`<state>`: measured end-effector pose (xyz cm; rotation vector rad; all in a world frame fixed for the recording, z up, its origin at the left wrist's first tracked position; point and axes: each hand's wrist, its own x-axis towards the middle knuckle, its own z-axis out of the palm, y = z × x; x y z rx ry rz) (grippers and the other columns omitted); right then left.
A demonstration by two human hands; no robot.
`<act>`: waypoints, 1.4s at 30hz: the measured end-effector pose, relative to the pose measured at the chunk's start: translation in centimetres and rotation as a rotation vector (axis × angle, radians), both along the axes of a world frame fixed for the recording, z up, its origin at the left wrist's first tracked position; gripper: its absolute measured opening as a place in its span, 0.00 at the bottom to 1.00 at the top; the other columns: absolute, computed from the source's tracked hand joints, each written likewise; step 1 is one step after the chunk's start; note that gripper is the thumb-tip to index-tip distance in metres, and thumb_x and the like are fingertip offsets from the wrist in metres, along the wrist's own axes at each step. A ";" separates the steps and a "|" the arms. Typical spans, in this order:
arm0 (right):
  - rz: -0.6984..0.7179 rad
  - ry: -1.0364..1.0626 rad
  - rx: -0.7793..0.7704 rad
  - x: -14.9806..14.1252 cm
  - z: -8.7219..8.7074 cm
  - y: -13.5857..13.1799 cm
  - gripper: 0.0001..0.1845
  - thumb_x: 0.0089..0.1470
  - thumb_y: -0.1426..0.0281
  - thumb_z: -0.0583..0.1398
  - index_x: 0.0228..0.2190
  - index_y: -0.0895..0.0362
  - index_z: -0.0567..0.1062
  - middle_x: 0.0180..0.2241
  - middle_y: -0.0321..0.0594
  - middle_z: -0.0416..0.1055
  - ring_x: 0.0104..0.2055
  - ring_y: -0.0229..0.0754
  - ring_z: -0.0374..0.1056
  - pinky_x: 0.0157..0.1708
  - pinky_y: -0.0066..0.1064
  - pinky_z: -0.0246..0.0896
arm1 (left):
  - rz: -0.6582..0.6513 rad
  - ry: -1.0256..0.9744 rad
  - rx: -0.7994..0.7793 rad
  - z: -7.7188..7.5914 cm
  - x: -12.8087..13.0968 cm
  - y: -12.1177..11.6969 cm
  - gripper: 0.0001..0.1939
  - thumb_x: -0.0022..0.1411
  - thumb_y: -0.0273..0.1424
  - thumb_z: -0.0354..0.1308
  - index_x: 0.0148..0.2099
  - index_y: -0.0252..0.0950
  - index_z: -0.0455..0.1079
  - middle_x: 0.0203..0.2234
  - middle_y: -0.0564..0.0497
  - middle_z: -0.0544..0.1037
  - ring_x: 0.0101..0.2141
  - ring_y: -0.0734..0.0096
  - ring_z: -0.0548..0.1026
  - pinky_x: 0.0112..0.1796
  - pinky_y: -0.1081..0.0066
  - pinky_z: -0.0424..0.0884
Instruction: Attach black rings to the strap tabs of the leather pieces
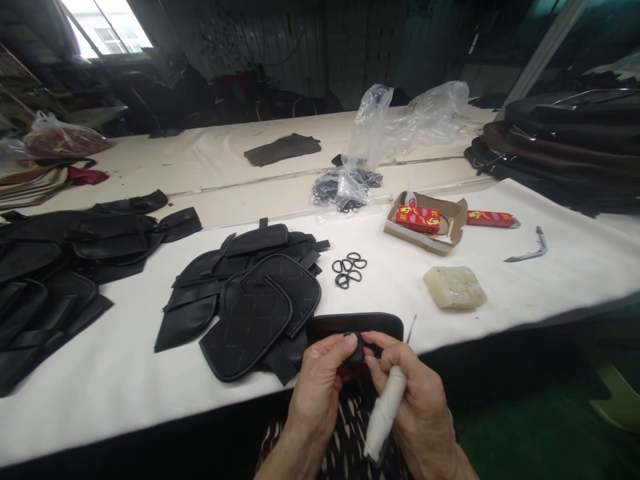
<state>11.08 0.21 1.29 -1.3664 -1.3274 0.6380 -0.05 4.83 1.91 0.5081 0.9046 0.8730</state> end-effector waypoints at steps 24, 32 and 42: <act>-0.087 -0.116 0.088 -0.9 -0.9 -1.0 0.05 0.56 0.73 0.56 0.28 0.54 0.65 0.43 0.44 0.75 0.29 0.38 0.75 0.26 0.20 0.68 | 0.061 0.146 0.094 -0.2 0.6 -0.8 0.08 0.55 0.33 0.61 0.28 0.33 0.74 0.20 0.53 0.72 0.26 0.77 0.67 0.32 0.76 0.64; -0.025 -0.006 -0.016 -0.3 -0.4 -0.9 0.07 0.55 0.71 0.57 0.26 0.53 0.64 0.43 0.45 0.75 0.38 0.41 0.74 0.33 0.23 0.69 | 0.046 0.152 0.133 -0.1 0.5 -0.8 0.10 0.57 0.34 0.59 0.32 0.31 0.76 0.24 0.48 0.76 0.30 0.70 0.72 0.35 0.72 0.67; 0.027 0.121 -0.251 6.3 2.9 -2.2 0.18 0.49 0.52 0.59 0.28 0.54 0.68 0.24 0.38 0.73 0.16 0.35 0.60 0.14 0.24 0.54 | 0.077 0.179 0.034 0.0 0.4 -0.4 0.11 0.52 0.35 0.63 0.27 0.30 0.75 0.23 0.47 0.78 0.25 0.70 0.75 0.33 0.72 0.70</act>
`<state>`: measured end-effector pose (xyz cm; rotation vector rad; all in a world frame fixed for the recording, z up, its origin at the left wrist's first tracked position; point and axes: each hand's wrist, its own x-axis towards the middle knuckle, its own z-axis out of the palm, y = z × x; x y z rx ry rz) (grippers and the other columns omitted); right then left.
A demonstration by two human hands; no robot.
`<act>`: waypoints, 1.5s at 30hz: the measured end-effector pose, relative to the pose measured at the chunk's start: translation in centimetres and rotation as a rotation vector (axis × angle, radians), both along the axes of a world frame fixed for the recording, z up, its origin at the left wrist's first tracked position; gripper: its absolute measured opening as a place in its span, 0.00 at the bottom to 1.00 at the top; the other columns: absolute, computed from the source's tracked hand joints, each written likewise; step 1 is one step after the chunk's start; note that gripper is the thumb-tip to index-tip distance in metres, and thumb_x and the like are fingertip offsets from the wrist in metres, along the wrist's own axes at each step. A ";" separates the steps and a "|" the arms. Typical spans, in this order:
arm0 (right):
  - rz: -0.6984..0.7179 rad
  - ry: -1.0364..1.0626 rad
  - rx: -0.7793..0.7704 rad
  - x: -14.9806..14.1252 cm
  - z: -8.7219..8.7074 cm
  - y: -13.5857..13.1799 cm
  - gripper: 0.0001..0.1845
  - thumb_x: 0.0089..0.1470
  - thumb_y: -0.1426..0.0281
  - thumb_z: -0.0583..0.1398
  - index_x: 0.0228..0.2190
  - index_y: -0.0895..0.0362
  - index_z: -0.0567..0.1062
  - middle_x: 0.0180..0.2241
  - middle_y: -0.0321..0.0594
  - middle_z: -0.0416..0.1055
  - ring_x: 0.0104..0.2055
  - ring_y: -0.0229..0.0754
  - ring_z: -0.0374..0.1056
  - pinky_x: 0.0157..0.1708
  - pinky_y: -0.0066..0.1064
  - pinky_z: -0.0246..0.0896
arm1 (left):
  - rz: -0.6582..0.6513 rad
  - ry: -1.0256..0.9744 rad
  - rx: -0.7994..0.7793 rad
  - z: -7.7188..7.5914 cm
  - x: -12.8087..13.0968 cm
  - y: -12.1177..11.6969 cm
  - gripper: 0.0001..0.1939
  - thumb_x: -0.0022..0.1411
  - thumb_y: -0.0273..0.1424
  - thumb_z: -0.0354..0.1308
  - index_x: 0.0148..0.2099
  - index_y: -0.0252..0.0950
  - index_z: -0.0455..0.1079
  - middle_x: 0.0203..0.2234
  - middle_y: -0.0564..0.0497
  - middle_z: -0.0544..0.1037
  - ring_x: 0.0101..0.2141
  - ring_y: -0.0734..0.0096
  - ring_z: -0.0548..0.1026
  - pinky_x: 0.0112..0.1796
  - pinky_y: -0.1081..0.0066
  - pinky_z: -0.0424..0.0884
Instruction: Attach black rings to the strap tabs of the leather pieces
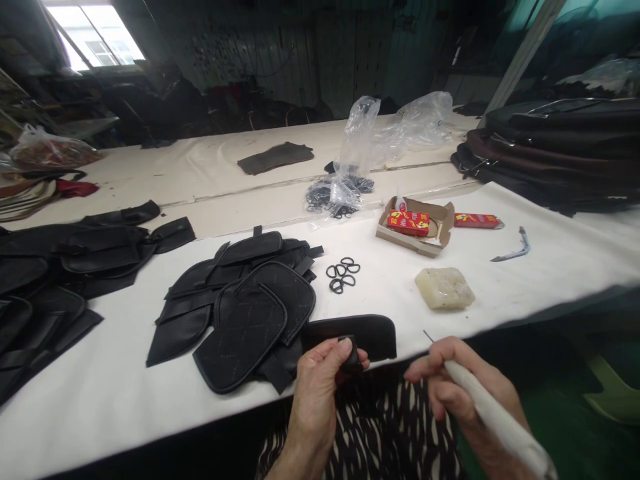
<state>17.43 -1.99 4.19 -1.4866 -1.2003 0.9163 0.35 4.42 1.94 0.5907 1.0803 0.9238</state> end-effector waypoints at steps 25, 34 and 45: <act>-0.511 -0.256 0.023 5.6 0.0 4.0 0.12 0.52 0.63 0.58 0.22 0.55 0.67 0.20 0.32 0.65 0.23 0.37 0.57 0.25 0.28 0.51 | 0.096 -0.025 -0.215 1.1 0.9 1.9 0.03 0.50 0.18 0.61 0.27 0.27 0.74 0.23 0.41 0.80 0.26 0.61 0.79 0.31 0.71 0.77; -0.515 -0.270 0.034 5.6 -0.3 4.6 0.13 0.53 0.62 0.58 0.22 0.55 0.67 0.20 0.30 0.64 0.23 0.37 0.56 0.26 0.28 0.49 | 0.067 -0.056 -0.238 1.7 0.7 1.7 0.05 0.53 0.19 0.59 0.28 0.27 0.76 0.27 0.41 0.81 0.29 0.66 0.79 0.33 0.74 0.76; -0.237 0.408 0.019 2.2 0.4 1.0 0.11 0.52 0.63 0.61 0.24 0.57 0.69 0.23 0.36 0.66 0.19 0.32 0.47 0.19 0.25 0.46 | -0.011 -0.231 -0.163 0.0 -0.4 1.3 0.08 0.44 0.28 0.69 0.28 0.27 0.77 0.29 0.40 0.81 0.32 0.65 0.78 0.38 0.73 0.72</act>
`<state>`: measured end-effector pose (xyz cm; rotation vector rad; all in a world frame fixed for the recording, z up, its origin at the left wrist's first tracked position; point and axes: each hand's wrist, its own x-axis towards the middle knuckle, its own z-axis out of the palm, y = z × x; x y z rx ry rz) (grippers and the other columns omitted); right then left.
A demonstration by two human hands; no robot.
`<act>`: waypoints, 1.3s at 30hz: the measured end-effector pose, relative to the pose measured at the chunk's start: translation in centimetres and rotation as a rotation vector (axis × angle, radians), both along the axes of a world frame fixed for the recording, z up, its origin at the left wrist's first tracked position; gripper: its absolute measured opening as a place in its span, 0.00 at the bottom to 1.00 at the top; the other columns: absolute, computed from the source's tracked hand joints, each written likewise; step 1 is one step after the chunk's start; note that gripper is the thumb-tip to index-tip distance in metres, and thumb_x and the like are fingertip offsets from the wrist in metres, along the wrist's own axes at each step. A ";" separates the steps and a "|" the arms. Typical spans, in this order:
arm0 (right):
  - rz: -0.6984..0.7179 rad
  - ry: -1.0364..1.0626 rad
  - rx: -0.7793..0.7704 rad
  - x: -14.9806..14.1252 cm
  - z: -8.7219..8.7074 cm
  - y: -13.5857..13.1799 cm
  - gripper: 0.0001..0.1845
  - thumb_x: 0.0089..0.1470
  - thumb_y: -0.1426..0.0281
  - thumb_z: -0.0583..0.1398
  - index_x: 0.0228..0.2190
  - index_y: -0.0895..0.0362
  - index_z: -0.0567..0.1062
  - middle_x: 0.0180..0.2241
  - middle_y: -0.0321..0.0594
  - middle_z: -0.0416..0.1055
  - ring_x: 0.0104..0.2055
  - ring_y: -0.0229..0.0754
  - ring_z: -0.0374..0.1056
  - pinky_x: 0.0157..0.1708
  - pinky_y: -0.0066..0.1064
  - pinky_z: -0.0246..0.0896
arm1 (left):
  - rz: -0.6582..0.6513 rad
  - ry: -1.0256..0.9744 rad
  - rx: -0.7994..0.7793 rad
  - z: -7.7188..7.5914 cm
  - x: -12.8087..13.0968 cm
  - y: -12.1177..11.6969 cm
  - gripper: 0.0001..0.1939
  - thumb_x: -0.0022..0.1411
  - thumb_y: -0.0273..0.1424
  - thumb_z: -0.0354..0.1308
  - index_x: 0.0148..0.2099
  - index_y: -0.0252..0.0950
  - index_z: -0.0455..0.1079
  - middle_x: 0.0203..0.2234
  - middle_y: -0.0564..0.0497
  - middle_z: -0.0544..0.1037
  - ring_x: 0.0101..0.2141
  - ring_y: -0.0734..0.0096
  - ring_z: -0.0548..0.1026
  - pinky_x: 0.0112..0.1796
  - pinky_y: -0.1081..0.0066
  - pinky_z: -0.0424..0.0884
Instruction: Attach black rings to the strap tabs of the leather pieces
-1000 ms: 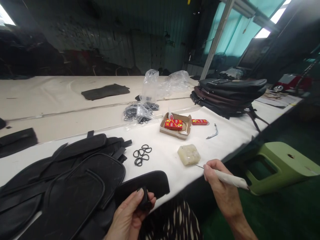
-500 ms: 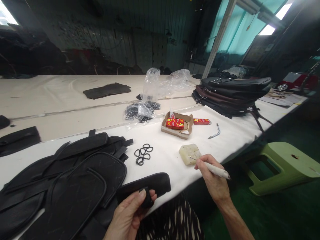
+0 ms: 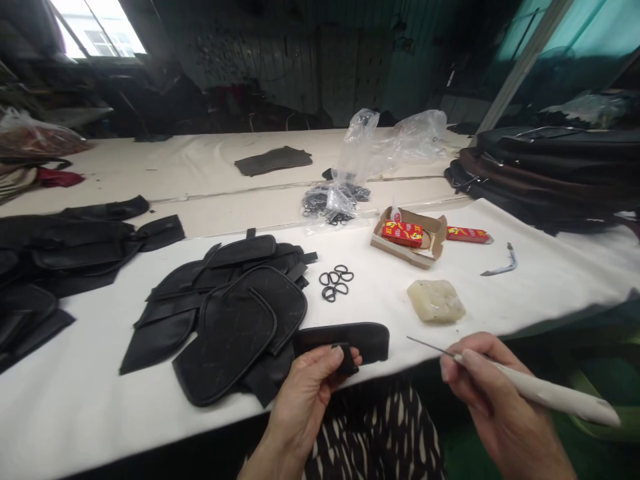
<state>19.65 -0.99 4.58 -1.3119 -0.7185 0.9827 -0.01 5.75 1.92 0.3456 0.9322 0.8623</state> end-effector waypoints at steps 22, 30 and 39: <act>0.277 0.213 -0.040 -5.8 -1.6 2.2 0.14 0.55 0.61 0.59 0.25 0.56 0.65 0.22 0.32 0.65 0.20 0.31 0.45 0.20 0.25 0.41 | -0.153 -0.044 0.116 0.0 -0.6 0.1 0.10 0.47 0.31 0.67 0.30 0.27 0.78 0.28 0.41 0.79 0.33 0.64 0.74 0.40 0.70 0.67; 0.327 0.206 -0.031 -6.0 -1.8 2.7 0.14 0.55 0.61 0.58 0.25 0.56 0.65 0.23 0.33 0.67 0.18 0.30 0.44 0.19 0.25 0.39 | -0.160 -0.061 0.137 -0.3 -0.6 0.1 0.08 0.52 0.30 0.63 0.30 0.28 0.78 0.27 0.43 0.79 0.33 0.67 0.74 0.40 0.71 0.67; 0.558 -0.088 -0.071 -3.8 -0.1 3.7 0.07 0.51 0.66 0.60 0.26 0.57 0.69 0.24 0.36 0.71 0.28 0.38 0.64 0.29 0.28 0.57 | -0.129 -0.034 0.166 -0.3 -0.4 -0.1 0.10 0.55 0.30 0.59 0.27 0.28 0.76 0.22 0.46 0.77 0.28 0.70 0.72 0.38 0.71 0.67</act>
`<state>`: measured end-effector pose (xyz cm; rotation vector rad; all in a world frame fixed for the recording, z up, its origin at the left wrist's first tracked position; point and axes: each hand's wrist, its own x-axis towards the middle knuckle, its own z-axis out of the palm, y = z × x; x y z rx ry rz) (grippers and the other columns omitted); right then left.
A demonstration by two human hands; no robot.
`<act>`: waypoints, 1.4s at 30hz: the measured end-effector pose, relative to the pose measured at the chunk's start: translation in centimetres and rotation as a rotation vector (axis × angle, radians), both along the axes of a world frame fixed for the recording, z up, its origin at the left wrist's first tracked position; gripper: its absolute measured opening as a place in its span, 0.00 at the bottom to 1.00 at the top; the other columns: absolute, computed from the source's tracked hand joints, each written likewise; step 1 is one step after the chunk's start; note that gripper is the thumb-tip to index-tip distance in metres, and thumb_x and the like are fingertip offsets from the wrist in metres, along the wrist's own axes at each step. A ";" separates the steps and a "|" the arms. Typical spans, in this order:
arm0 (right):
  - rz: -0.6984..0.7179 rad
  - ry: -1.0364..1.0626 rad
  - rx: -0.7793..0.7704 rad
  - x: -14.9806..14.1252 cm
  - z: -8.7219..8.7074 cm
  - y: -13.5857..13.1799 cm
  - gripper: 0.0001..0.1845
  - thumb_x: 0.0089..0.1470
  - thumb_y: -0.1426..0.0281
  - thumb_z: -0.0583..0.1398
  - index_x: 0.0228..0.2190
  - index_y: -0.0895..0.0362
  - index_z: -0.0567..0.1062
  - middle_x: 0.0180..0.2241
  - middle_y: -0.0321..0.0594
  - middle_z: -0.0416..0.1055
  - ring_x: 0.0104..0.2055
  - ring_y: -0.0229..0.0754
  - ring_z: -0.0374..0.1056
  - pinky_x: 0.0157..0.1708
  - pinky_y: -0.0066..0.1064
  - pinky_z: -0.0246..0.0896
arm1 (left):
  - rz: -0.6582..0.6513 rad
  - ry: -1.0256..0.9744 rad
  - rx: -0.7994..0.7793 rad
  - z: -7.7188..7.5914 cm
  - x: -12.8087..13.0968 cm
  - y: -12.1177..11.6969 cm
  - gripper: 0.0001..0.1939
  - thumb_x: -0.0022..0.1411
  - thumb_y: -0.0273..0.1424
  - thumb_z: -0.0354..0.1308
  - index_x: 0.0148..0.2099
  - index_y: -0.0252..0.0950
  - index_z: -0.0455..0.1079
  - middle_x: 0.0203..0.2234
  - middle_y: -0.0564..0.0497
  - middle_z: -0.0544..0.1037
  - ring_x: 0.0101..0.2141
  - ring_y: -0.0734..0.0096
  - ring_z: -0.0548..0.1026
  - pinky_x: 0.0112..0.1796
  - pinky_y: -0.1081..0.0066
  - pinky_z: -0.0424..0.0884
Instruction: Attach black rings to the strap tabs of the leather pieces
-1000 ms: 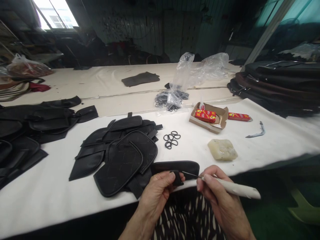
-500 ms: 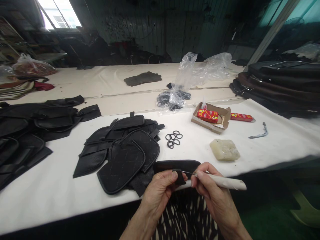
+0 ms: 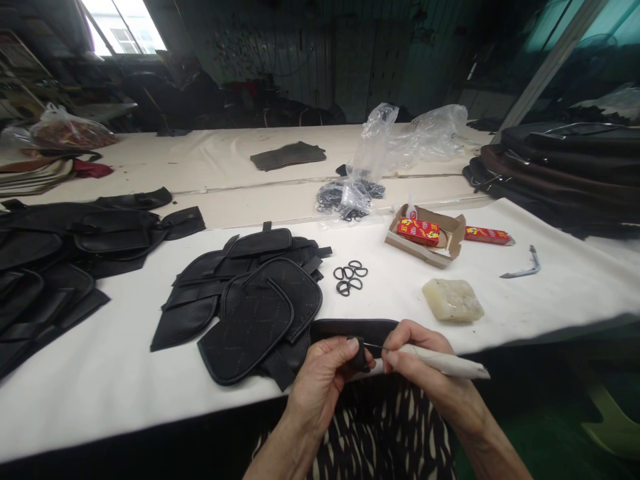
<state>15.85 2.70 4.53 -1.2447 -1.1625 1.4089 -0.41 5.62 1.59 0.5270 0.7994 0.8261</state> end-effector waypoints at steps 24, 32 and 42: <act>-0.017 0.603 0.111 1.1 -0.6 -0.8 0.05 0.48 0.68 0.61 0.26 0.55 0.70 0.17 0.32 0.61 0.19 0.32 0.51 0.21 0.26 0.42 | 0.039 -0.004 0.013 -0.2 0.1 -0.1 0.10 0.54 0.29 0.59 0.24 0.29 0.73 0.20 0.48 0.75 0.25 0.72 0.71 0.35 0.71 0.65; 0.001 0.781 0.106 0.0 0.3 0.0 0.07 0.53 0.64 0.58 0.28 0.54 0.71 0.17 0.32 0.62 0.22 0.33 0.53 0.30 0.27 0.56 | 0.092 0.022 -0.003 0.1 0.6 0.0 0.10 0.51 0.30 0.60 0.22 0.29 0.72 0.19 0.47 0.75 0.24 0.71 0.71 0.33 0.70 0.67; -0.163 0.787 0.091 -0.9 -0.9 2.3 0.06 0.54 0.66 0.59 0.28 0.54 0.72 0.19 0.31 0.63 0.24 0.32 0.56 0.40 0.28 0.60 | 0.169 0.109 -0.007 0.5 1.4 -0.2 0.10 0.49 0.32 0.61 0.24 0.28 0.73 0.19 0.47 0.76 0.22 0.70 0.72 0.31 0.70 0.68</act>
